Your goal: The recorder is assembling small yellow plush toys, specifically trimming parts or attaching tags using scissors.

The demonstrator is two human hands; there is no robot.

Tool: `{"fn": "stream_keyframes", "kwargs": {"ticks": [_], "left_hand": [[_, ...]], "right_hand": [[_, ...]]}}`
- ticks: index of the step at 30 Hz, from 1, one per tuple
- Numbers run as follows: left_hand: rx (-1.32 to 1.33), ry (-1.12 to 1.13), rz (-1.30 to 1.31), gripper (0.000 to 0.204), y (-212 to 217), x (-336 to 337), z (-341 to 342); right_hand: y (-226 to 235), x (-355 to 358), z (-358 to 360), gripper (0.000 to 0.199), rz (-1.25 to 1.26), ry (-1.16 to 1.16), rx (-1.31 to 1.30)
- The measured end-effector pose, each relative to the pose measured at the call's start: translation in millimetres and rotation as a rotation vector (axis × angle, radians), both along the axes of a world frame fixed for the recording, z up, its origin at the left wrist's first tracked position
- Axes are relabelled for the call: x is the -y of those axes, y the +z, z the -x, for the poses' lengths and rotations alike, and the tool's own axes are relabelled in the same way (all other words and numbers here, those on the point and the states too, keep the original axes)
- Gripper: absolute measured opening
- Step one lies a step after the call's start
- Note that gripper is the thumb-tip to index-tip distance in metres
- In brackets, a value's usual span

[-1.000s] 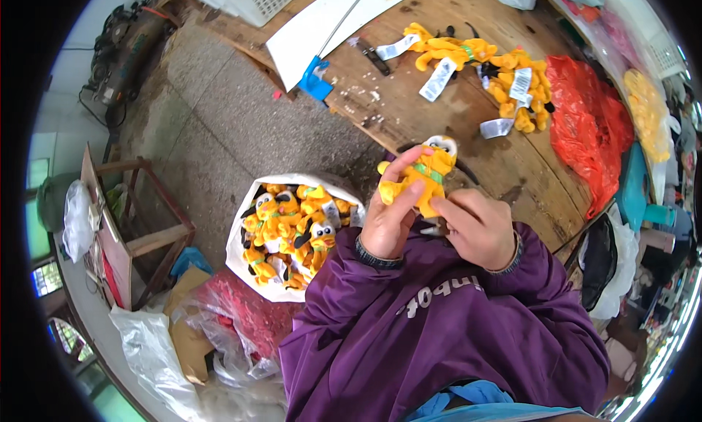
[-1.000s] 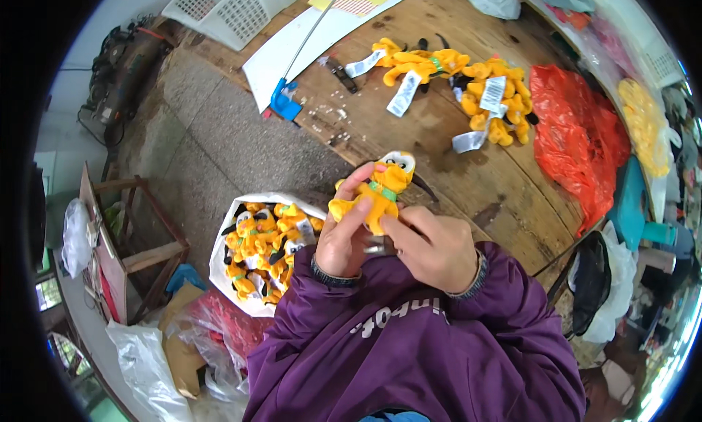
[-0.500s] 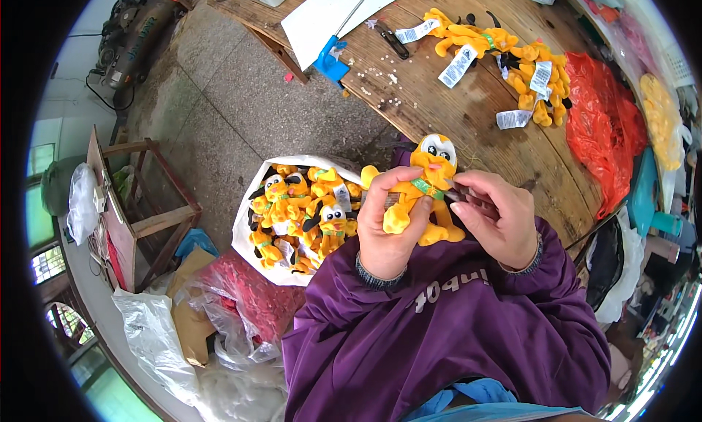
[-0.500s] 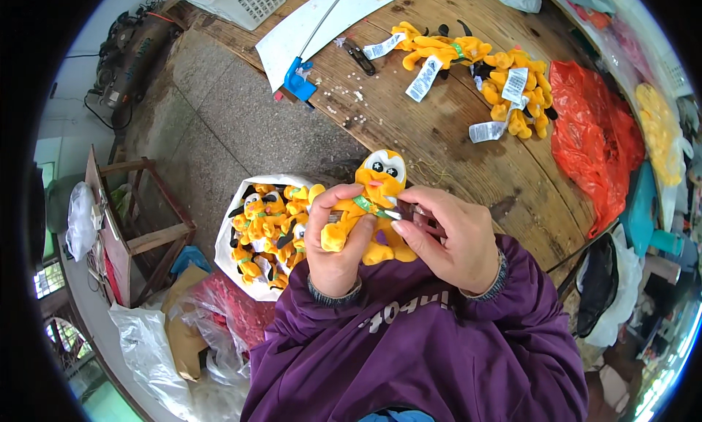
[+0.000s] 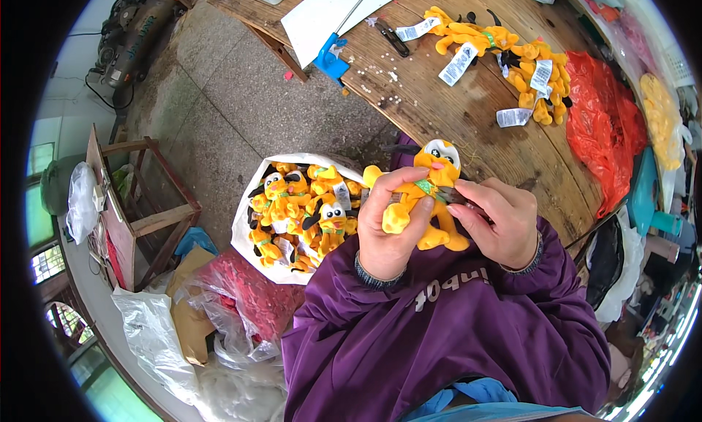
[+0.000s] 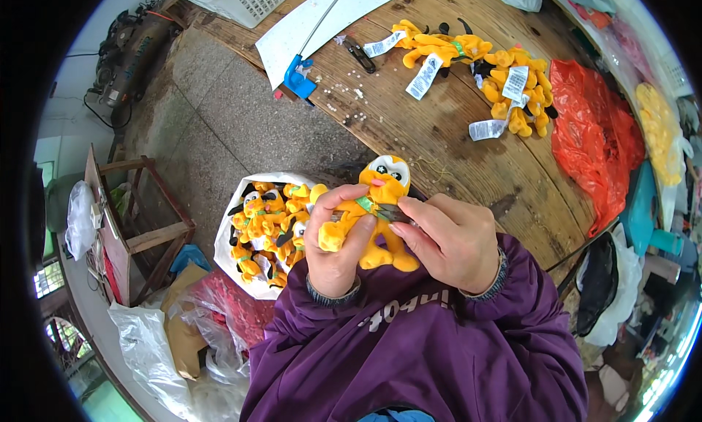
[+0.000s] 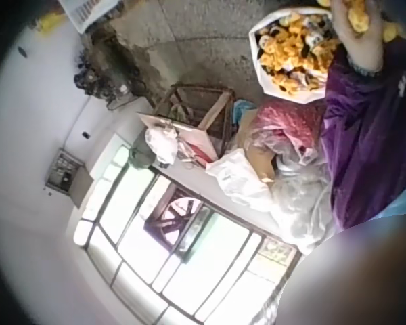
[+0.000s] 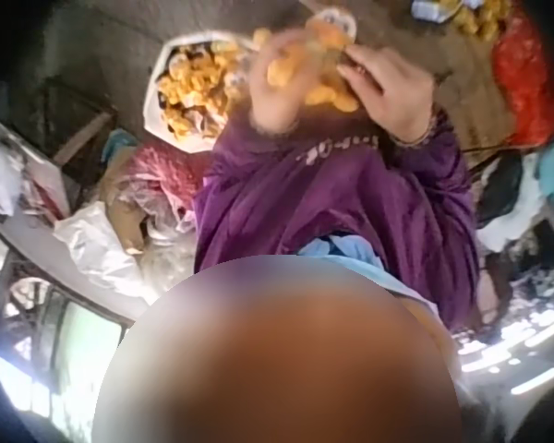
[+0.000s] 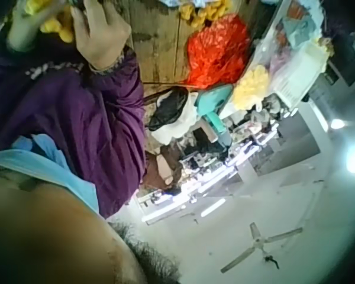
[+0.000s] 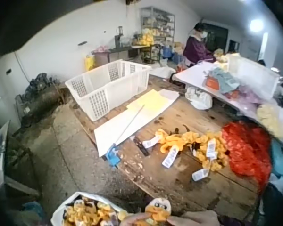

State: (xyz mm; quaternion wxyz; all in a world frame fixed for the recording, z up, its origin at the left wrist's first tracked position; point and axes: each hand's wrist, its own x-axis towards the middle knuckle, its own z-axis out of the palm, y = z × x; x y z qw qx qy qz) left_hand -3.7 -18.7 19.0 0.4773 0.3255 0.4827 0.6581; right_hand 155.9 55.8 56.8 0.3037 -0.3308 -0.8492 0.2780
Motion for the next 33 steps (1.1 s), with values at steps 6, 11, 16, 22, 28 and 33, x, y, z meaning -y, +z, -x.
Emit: {"fn": "stream_keyframes", "kwargs": {"ticks": [6, 11, 16, 22, 28, 33], "left_hand": [[0.133, -0.003, -0.005, 0.035, -1, -6, -4], [0.044, 0.037, 0.003, 0.032, -2, -7, -6], [-0.088, 0.043, 0.014, 0.032, -5, -6, -7], [-0.28, 0.076, -0.061, 0.036, -11, -9, -8], [-0.249, 0.049, -0.077, 0.038, -20, -8, -7], [-0.11, -0.02, -0.065, 0.036, -24, -8, -4]], "right_hand": [[2, -2, -2, 0.027, 0.034, -0.006, -0.032], [0, -2, 1, 0.026, 0.148, -0.027, -0.089], [0, -4, 5, 0.025, 0.341, -0.09, -0.165], [-11, -6, 22, 0.022, 0.2, -0.101, -0.147], [-13, -10, 20, 0.021, 0.202, -0.014, -0.145], [-16, -14, 16, 0.02, 0.435, 0.022, -0.21]]}}
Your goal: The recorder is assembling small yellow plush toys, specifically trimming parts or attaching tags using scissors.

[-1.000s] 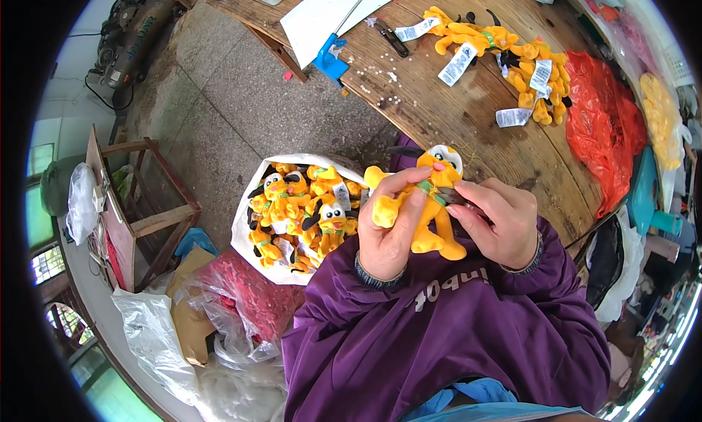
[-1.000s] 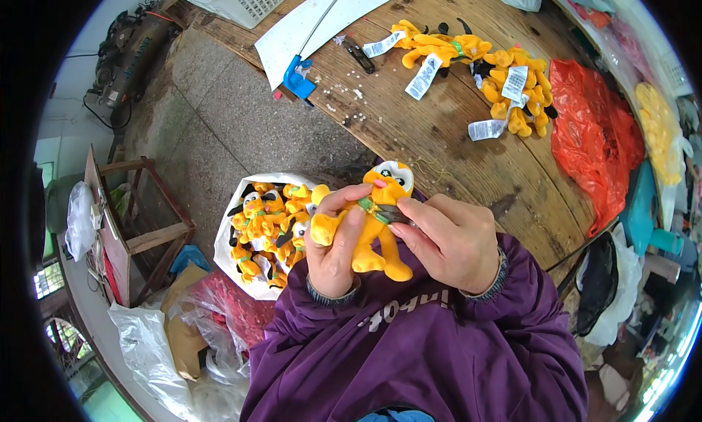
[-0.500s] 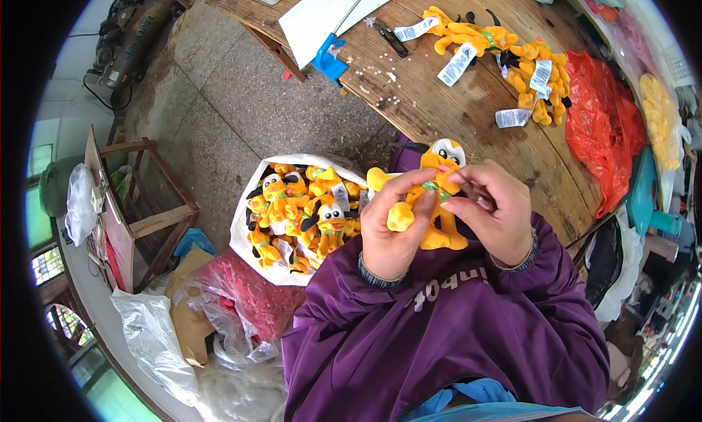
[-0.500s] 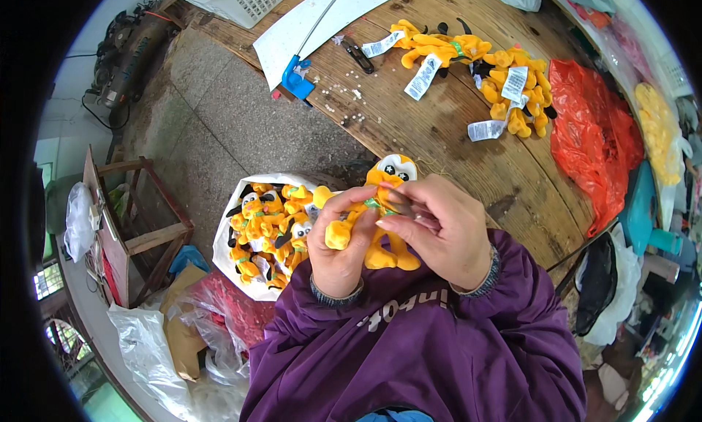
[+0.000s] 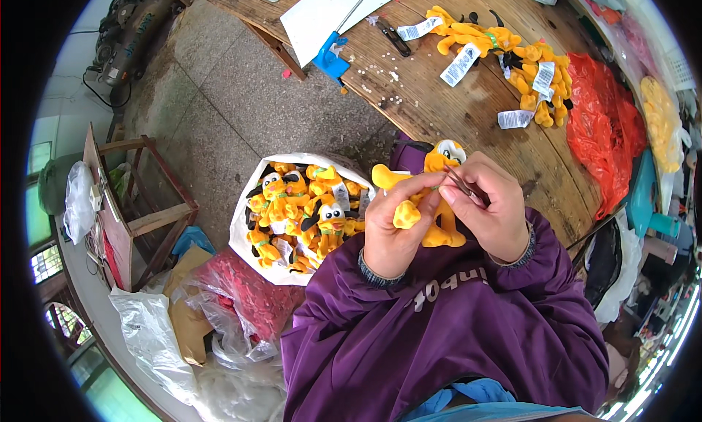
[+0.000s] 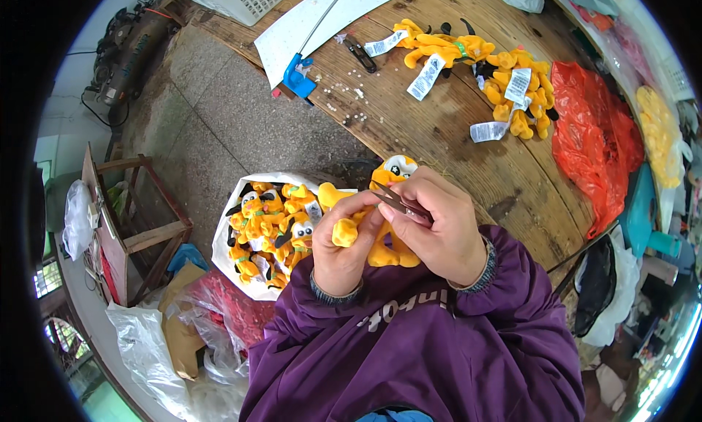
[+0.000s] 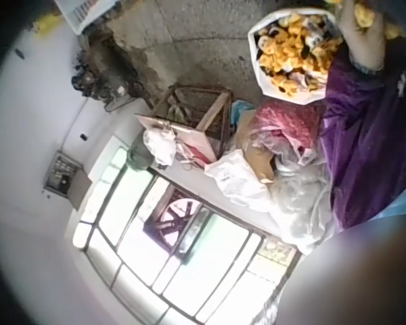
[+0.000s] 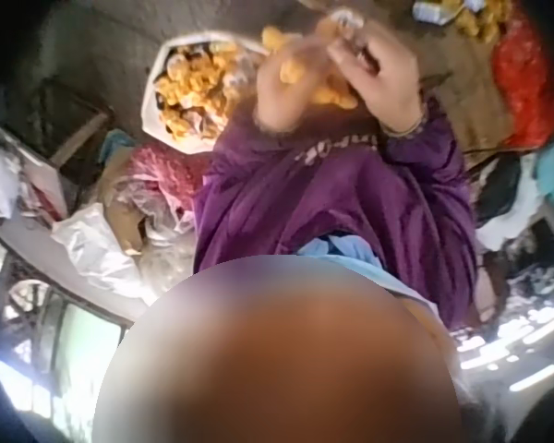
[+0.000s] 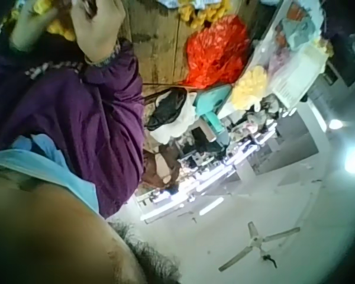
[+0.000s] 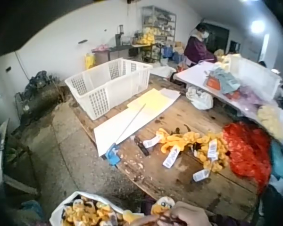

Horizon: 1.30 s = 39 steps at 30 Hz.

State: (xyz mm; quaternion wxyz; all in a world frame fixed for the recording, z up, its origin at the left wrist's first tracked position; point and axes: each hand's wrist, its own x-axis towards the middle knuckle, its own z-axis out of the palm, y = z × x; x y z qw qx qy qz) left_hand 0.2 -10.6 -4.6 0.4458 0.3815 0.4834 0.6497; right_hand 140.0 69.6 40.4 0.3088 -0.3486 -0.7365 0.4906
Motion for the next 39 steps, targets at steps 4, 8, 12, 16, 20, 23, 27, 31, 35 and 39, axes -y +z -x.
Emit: {"fn": "stream_keyframes", "kwargs": {"ticks": [4, 8, 12, 16, 20, 23, 27, 31, 35, 39], "left_hand": [[0.066, -0.074, 0.056, 0.032, -11, 1, 2], [0.173, -0.061, 0.045, 0.027, -11, 1, 1], [0.292, -0.043, 0.087, 0.022, -5, -2, -1], [0.383, -0.003, 0.15, 0.017, 1, -2, -2], [0.398, 0.066, 0.196, 0.013, 6, 0, -2], [0.398, 0.059, 0.194, 0.013, 9, -1, -2], [0.399, 0.051, 0.191, 0.014, 12, 0, -2], [0.404, 0.049, 0.192, 0.015, 12, 3, -2], [0.416, 0.056, 0.202, 0.015, 11, 4, -3], [0.371, 0.071, 0.169, 0.016, 11, 4, -4]], "right_hand": [[1, 5, 9, 0.018, -0.18, -0.059, 0.01], [0, 7, 15, 0.019, -0.223, -0.059, 0.028], [-1, 6, 16, 0.021, -0.218, -0.071, 0.023], [7, 7, 11, 0.025, -0.186, -0.098, 0.028], [22, 13, -5, 0.029, -0.155, -0.145, 0.066], [22, 19, -9, 0.03, -0.367, -0.073, 0.264], [14, 19, -7, 0.03, -0.562, -0.052, 0.33], [10, 19, -3, 0.029, -0.702, -0.059, 0.335], [9, 19, -1, 0.028, -0.746, -0.068, 0.352], [8, 19, 1, 0.027, -0.815, -0.082, 0.356]]}}
